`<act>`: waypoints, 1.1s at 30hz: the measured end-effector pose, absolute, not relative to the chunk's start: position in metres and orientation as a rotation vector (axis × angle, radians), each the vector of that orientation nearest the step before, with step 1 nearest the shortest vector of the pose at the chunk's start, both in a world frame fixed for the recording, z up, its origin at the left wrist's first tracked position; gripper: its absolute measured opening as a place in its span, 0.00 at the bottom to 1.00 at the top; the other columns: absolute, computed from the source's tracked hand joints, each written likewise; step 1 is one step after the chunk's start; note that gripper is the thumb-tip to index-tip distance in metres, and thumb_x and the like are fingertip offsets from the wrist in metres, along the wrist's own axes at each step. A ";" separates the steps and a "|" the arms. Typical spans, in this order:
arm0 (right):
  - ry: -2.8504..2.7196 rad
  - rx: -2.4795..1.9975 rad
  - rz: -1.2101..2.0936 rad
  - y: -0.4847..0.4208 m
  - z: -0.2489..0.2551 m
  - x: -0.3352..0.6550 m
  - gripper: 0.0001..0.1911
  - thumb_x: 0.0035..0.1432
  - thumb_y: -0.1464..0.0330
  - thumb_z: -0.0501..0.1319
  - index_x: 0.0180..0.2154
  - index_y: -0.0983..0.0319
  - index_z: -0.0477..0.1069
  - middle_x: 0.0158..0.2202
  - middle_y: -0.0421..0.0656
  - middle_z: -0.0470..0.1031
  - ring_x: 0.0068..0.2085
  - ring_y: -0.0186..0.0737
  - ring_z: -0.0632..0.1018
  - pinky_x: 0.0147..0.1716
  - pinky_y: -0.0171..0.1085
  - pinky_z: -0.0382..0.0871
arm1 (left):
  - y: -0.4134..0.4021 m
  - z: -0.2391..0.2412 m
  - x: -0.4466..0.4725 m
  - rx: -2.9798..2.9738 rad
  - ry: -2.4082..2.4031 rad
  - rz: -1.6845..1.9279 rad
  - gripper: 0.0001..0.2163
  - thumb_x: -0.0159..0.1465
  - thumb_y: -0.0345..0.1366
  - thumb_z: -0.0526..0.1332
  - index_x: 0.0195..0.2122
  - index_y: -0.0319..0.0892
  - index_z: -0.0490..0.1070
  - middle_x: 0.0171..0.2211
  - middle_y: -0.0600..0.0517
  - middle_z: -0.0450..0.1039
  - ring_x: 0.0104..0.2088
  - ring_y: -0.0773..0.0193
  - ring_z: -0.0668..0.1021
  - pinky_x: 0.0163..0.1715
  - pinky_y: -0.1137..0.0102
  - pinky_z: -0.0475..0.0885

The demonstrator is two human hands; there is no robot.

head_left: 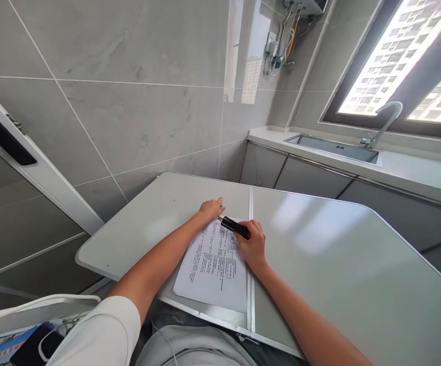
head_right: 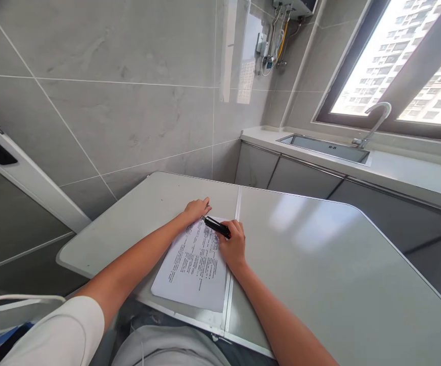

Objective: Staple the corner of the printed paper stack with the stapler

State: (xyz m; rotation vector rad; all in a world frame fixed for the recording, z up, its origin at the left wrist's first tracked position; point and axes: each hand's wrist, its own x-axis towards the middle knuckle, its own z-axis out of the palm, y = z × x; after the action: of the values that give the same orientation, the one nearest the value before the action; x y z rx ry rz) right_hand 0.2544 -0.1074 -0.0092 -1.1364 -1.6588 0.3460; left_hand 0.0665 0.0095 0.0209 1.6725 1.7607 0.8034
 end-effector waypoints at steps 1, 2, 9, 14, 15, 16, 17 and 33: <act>-1.692 -1.131 0.369 -0.108 -0.011 0.255 0.07 0.56 0.70 0.64 0.39 0.57 0.74 0.36 0.43 0.74 0.40 0.47 0.72 0.37 0.43 0.68 | 0.008 0.021 0.068 1.674 1.765 0.799 0.13 0.63 0.40 0.68 0.29 0.44 0.65 0.35 0.42 0.78 0.53 0.45 0.78 0.54 0.58 0.67; -1.728 -1.127 0.391 -0.108 -0.012 0.257 0.07 0.56 0.69 0.64 0.39 0.57 0.74 0.36 0.43 0.74 0.40 0.47 0.72 0.37 0.43 0.68 | 0.006 0.022 0.068 1.666 1.774 0.814 0.13 0.65 0.42 0.66 0.29 0.45 0.64 0.35 0.41 0.78 0.54 0.45 0.78 0.55 0.58 0.66; -1.902 -1.150 0.470 -0.107 -0.014 0.273 0.11 0.57 0.61 0.65 0.41 0.58 0.74 0.37 0.44 0.74 0.40 0.48 0.74 0.38 0.44 0.69 | -0.072 0.066 0.052 1.626 1.835 1.131 0.14 0.72 0.37 0.58 0.27 0.44 0.64 0.29 0.45 0.73 0.40 0.53 0.78 0.46 0.62 0.66; -1.871 -1.244 0.502 -0.106 -0.014 0.274 0.16 0.54 0.56 0.66 0.42 0.57 0.75 0.38 0.45 0.76 0.36 0.47 0.75 0.37 0.45 0.68 | -0.226 0.094 0.072 1.632 1.511 1.199 0.18 0.75 0.43 0.51 0.27 0.44 0.59 0.23 0.56 0.61 0.25 0.66 0.65 0.31 0.67 0.61; -1.874 -1.253 0.498 -0.106 -0.014 0.274 0.16 0.54 0.56 0.66 0.42 0.57 0.75 0.38 0.45 0.76 0.35 0.47 0.75 0.38 0.46 0.68 | -0.254 0.094 0.073 1.548 1.442 1.136 0.18 0.74 0.44 0.51 0.26 0.44 0.57 0.22 0.56 0.58 0.24 0.67 0.62 0.29 0.68 0.60; -1.880 -1.255 0.489 -0.107 -0.014 0.274 0.16 0.53 0.56 0.66 0.42 0.57 0.75 0.39 0.46 0.76 0.34 0.47 0.75 0.38 0.46 0.68 | -0.280 0.092 0.071 1.475 1.337 1.047 0.19 0.74 0.44 0.52 0.25 0.44 0.56 0.22 0.56 0.57 0.24 0.67 0.61 0.27 0.68 0.59; -1.889 -1.252 0.479 -0.108 -0.013 0.274 0.17 0.53 0.56 0.66 0.42 0.57 0.76 0.39 0.47 0.77 0.34 0.48 0.75 0.37 0.46 0.68 | -0.303 0.091 0.066 1.427 1.227 0.946 0.20 0.73 0.45 0.53 0.24 0.44 0.54 0.21 0.57 0.55 0.23 0.68 0.60 0.26 0.68 0.59; -1.856 -1.337 0.482 -0.104 -0.012 0.272 0.19 0.45 0.49 0.66 0.37 0.52 0.74 0.39 0.50 0.79 0.31 0.50 0.74 0.36 0.51 0.65 | -0.527 0.167 -0.166 0.976 1.271 0.162 0.08 0.56 0.40 0.73 0.26 0.43 0.78 0.19 0.53 0.69 0.20 0.66 0.68 0.23 0.70 0.64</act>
State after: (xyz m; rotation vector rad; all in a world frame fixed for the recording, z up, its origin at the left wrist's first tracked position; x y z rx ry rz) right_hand 0.2720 -0.1044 -0.0116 -1.3374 -1.8560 0.4822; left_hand -0.1659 -0.5268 0.1667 0.9764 1.2712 0.1619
